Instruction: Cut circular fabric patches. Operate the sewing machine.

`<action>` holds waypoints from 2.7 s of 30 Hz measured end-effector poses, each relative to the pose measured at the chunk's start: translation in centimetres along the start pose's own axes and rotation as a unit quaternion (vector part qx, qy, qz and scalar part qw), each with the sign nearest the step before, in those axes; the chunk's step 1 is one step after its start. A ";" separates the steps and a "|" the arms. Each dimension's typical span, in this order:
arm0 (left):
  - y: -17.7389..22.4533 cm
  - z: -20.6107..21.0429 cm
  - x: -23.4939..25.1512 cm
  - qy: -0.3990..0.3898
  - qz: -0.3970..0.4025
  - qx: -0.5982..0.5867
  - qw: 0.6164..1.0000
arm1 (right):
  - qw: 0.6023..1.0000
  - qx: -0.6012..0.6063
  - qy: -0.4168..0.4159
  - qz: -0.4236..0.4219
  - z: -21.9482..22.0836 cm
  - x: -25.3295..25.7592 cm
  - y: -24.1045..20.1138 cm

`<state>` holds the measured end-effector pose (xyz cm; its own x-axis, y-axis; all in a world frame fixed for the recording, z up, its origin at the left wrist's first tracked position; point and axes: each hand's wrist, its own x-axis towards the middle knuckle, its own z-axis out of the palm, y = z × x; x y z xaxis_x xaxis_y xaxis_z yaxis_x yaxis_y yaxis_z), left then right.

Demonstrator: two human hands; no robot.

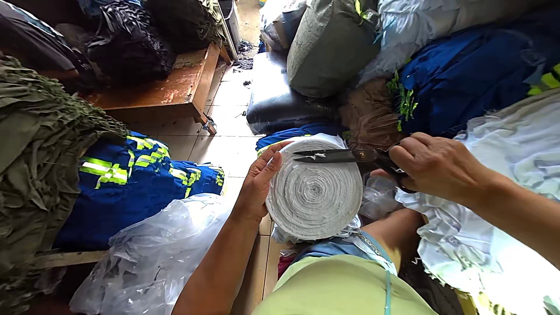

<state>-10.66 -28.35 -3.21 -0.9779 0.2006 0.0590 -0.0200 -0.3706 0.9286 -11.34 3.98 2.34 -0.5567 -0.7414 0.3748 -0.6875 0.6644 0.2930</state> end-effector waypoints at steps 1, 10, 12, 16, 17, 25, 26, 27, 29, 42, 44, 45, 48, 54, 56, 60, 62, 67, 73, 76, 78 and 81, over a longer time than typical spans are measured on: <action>0.1 0.0 0.1 -0.007 -0.006 0.003 1.000 | 1.000 0.005 -0.001 -0.008 -0.1 0.0 0.2; 0.5 0.6 1.3 -0.007 -0.035 -0.020 0.999 | 0.996 0.074 0.026 0.039 0.2 -1.8 1.8; 0.4 0.5 1.5 -0.001 -0.032 -0.024 0.999 | 0.989 0.113 0.049 0.077 0.3 -2.4 2.0; 0.2 0.4 2.1 -0.014 0.001 -0.023 1.000 | 0.948 0.257 0.040 0.182 0.5 -3.2 0.6; 0.0 0.4 2.3 -0.020 0.015 -0.018 1.000 | 0.925 0.313 0.038 0.214 0.8 -3.3 -0.1; -0.7 2.0 2.5 0.013 0.132 0.002 0.991 | 0.712 0.545 0.164 0.412 6.2 -1.5 -6.5; -1.0 2.5 2.5 0.020 0.142 -0.008 0.990 | 0.693 0.554 0.189 0.421 6.3 -1.1 -7.6; -1.3 2.9 2.6 0.029 0.149 -0.016 0.988 | 0.668 0.572 0.215 0.425 6.3 -0.8 -8.5; -2.2 4.1 3.1 0.050 0.160 -0.025 0.986 | 0.607 0.622 0.260 0.422 5.8 0.1 -9.6; -3.5 6.6 3.9 -0.058 0.076 -0.008 0.995 | 0.534 0.645 0.265 0.478 3.8 -2.2 -7.1; -3.5 7.0 3.8 -0.038 0.068 -0.008 0.997 | 0.510 0.660 0.269 0.482 4.1 -2.2 -7.1; -3.5 7.1 3.7 -0.026 0.062 -0.006 0.998 | 0.500 0.665 0.271 0.485 4.3 -2.2 -7.1; -3.6 7.3 3.5 -0.004 0.049 -0.017 0.999 | 0.474 0.673 0.277 0.495 4.8 -2.1 -7.2; -3.9 7.3 3.6 0.000 0.051 -0.032 0.998 | 0.488 0.681 0.269 0.475 5.4 -2.4 -6.8; -4.0 7.4 3.6 -0.002 0.050 -0.027 0.998 | 0.484 0.684 0.267 0.476 5.6 -2.6 -6.6; -3.7 7.3 3.6 -0.022 0.029 -0.002 0.999 | 0.467 0.689 0.259 0.491 5.3 -2.3 -6.8; -3.6 7.1 3.5 -0.040 0.010 -0.004 0.999 | 0.447 0.696 0.262 0.497 5.4 -2.3 -6.8; -2.9 6.4 3.1 -0.099 -0.042 -0.048 0.993 | 0.413 0.711 0.260 0.507 5.7 -2.4 -6.6; -4.1 6.8 3.3 -0.034 0.007 -0.029 0.999 | 0.451 0.693 0.250 0.504 5.9 -2.4 -6.8; -5.1 6.8 3.8 -0.011 0.059 -0.015 0.998 | 0.486 0.667 0.265 0.499 6.2 -2.5 -7.6; -5.5 6.7 4.2 -0.012 0.077 0.002 0.997 | 0.487 0.658 0.286 0.498 6.3 -2.6 -8.0; -5.6 6.8 4.5 -0.020 0.080 0.032 0.996 | 0.466 0.660 0.292 0.511 6.0 -2.5 -8.1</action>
<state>-13.51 -19.22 -5.67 -0.9586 0.1795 0.2210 0.1497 -0.3425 0.9275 -7.22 -0.14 -6.24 -0.9515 0.3075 0.0133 -0.1044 -0.2816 -0.9538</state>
